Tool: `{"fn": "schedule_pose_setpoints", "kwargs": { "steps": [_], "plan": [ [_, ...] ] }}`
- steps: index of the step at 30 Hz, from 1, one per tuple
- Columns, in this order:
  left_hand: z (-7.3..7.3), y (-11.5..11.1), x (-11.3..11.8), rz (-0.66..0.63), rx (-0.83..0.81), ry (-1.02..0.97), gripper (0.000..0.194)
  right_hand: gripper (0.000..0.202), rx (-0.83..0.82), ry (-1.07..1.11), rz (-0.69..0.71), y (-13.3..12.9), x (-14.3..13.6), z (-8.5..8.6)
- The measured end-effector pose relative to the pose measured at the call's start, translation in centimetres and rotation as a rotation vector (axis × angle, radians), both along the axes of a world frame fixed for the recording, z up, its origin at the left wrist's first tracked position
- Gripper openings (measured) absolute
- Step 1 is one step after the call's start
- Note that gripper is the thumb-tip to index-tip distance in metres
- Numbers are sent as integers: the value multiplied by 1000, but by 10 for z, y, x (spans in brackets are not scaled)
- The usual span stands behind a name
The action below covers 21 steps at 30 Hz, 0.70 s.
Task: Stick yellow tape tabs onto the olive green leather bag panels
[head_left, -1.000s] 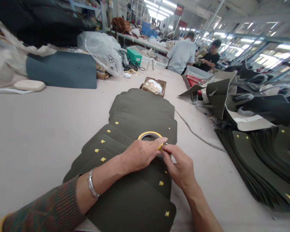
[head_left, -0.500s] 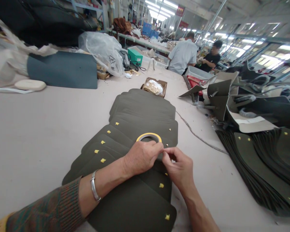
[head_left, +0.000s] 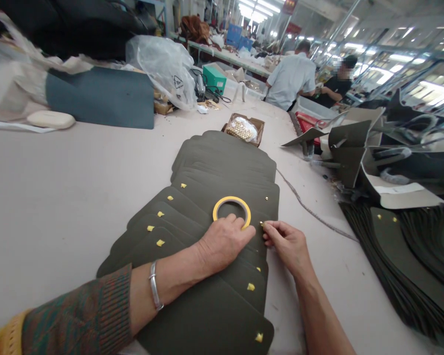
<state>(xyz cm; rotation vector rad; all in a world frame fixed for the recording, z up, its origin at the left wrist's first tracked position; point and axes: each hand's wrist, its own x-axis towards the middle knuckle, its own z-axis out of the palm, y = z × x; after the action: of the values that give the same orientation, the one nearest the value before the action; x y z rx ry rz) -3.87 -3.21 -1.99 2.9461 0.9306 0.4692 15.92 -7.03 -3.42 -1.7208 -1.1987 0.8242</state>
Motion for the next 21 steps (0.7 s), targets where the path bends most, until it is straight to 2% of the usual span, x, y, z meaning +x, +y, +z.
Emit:
{"fn": "schedule_pose_setpoints", "kwargs": {
  "steps": [7,10,13,16,19,21],
  "plan": [
    [-3,-3,0,16,-17,5,12,24,109,-522,54,7,-11,4],
    [-4,-3,0,12,-14,8,12,21,154,-659,90,11,-13,4],
    [-5,-4,0,19,-6,14,11,21,125,-715,80,10,-13,5],
    [-5,-4,-1,26,-18,19,10,36,100,-656,4,4,-9,5],
    [-4,0,1,41,-35,35,10,25,180,-581,18,-2,-2,0],
    [-2,1,2,45,-46,51,12,21,257,-627,72,-4,-1,-4]
  ]
}}
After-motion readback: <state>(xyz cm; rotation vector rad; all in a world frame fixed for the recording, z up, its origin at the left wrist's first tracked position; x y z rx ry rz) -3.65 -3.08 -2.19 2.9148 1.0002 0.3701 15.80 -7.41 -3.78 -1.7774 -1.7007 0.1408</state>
